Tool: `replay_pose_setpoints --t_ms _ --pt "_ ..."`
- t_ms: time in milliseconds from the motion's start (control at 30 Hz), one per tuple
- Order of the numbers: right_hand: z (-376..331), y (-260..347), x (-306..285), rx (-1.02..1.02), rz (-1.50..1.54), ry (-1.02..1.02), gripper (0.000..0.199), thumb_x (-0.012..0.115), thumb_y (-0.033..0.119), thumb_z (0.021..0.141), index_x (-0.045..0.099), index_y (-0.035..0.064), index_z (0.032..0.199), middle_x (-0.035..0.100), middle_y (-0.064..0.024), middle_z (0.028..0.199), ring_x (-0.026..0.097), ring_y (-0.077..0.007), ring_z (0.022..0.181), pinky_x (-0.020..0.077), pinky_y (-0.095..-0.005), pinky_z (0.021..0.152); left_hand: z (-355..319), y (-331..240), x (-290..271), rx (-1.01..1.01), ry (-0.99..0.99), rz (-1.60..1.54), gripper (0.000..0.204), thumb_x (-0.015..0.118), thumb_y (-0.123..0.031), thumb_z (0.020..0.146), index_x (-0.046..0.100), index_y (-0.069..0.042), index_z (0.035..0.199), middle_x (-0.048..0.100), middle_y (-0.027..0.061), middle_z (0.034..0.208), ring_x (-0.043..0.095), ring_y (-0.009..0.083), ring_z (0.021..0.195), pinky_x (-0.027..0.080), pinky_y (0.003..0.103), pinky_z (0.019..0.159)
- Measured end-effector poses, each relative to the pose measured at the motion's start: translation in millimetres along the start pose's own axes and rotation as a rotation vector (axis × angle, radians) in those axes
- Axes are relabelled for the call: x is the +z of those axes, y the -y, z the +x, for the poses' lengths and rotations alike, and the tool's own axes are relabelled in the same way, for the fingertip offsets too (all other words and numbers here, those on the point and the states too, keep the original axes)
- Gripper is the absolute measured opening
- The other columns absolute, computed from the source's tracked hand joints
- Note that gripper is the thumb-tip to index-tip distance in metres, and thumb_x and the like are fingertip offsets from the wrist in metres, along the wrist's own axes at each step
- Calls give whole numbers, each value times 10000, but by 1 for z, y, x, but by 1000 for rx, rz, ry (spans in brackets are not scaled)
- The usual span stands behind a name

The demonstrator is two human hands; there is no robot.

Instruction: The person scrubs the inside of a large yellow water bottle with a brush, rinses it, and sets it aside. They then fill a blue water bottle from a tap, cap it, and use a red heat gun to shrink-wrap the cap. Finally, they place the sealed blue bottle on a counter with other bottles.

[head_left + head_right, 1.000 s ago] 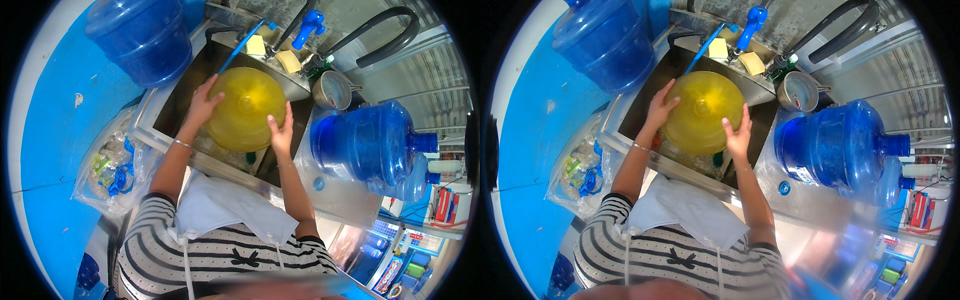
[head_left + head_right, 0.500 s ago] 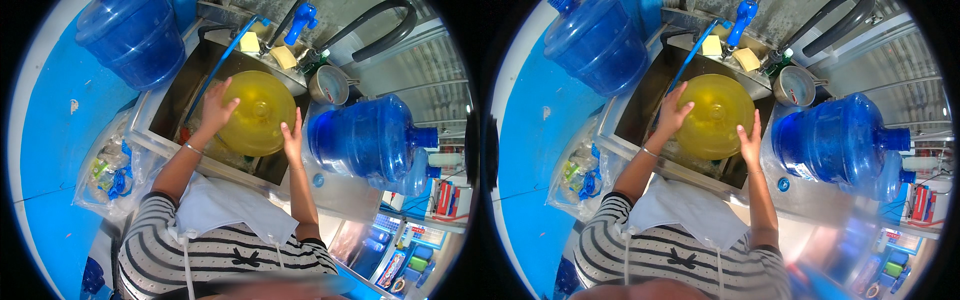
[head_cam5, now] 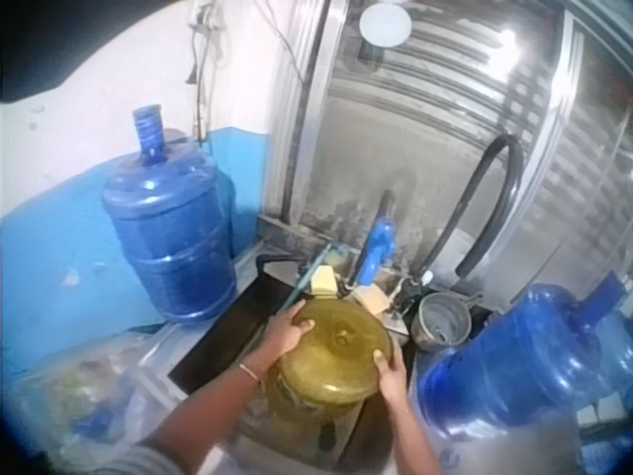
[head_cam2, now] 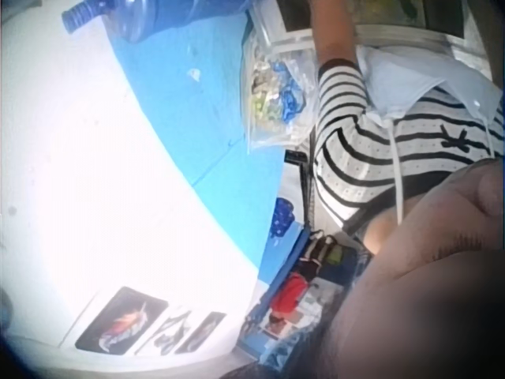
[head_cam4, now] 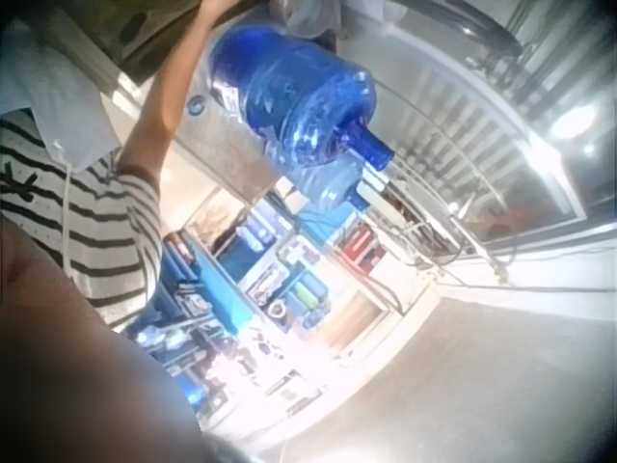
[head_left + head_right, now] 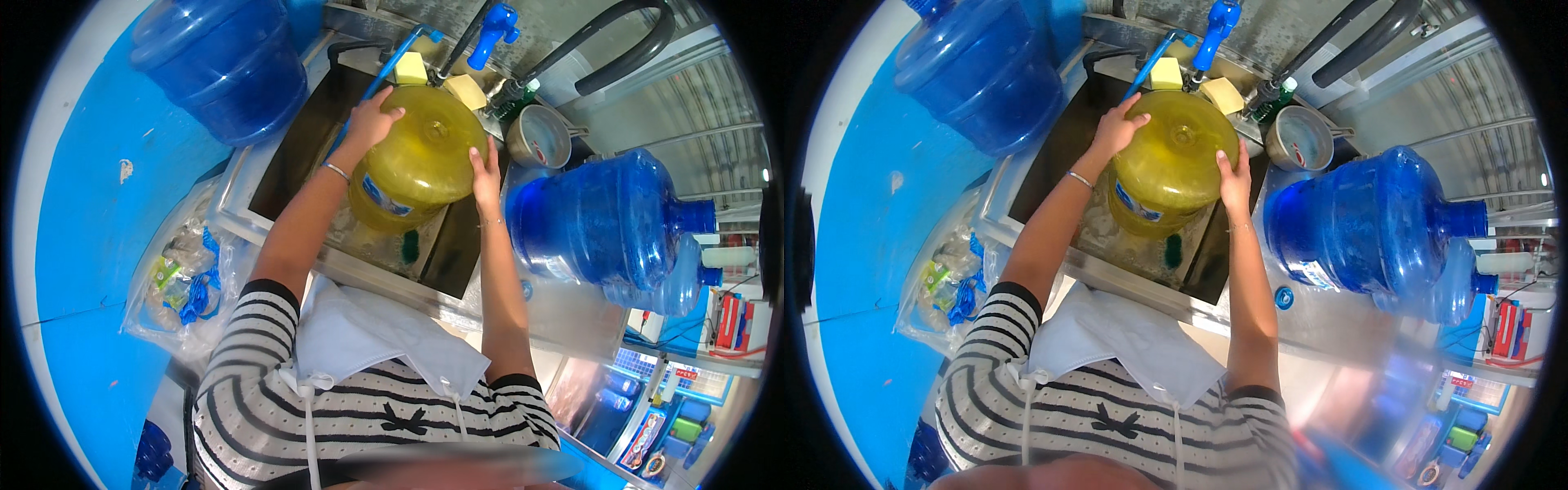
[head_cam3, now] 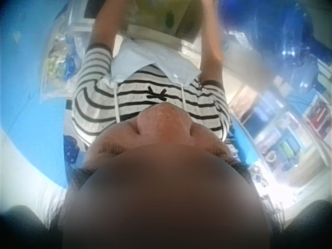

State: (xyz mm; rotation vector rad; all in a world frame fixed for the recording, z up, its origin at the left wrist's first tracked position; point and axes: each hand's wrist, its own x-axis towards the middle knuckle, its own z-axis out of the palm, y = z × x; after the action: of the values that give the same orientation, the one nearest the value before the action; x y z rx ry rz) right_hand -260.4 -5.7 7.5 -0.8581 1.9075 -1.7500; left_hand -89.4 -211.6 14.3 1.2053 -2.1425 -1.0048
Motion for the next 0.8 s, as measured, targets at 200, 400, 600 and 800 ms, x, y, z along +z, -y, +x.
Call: replay_pose_setpoints --t_ms 200,400,600,800 --pt "8 8 49 -30 -235 -27 718 671 356 915 359 58 1490 543 -276 1315 553 -315 1219 422 -364 1023 8 57 -28 -69 13 -383 613 711 -348 842 525 -198 1407 597 194 1292 581 312 1173 460 362 978" --pt "-58 37 91 -147 -445 57 748 681 319 894 312 113 1512 452 -294 1312 506 -428 1208 406 -433 1037 -56 108 -70 -7 -33 -677 590 686 -201 873 497 -143 1430 545 159 1385 546 253 1232 412 328 1034" --pt "-112 46 74 -295 -431 152 796 698 217 867 266 43 1513 424 -258 1360 448 -389 1259 383 -431 1061 -133 102 -76 54 -137 -538 618 673 -181 870 463 -120 1448 519 144 1413 478 283 1299 341 377 1097" --pt "-127 38 5 -116 -454 133 788 661 258 899 236 75 1536 406 -256 1372 429 -383 1275 369 -429 1072 -159 45 -49 223 -133 -194 643 669 -247 867 447 -95 1451 475 174 1440 443 319 1320 296 412 1126"
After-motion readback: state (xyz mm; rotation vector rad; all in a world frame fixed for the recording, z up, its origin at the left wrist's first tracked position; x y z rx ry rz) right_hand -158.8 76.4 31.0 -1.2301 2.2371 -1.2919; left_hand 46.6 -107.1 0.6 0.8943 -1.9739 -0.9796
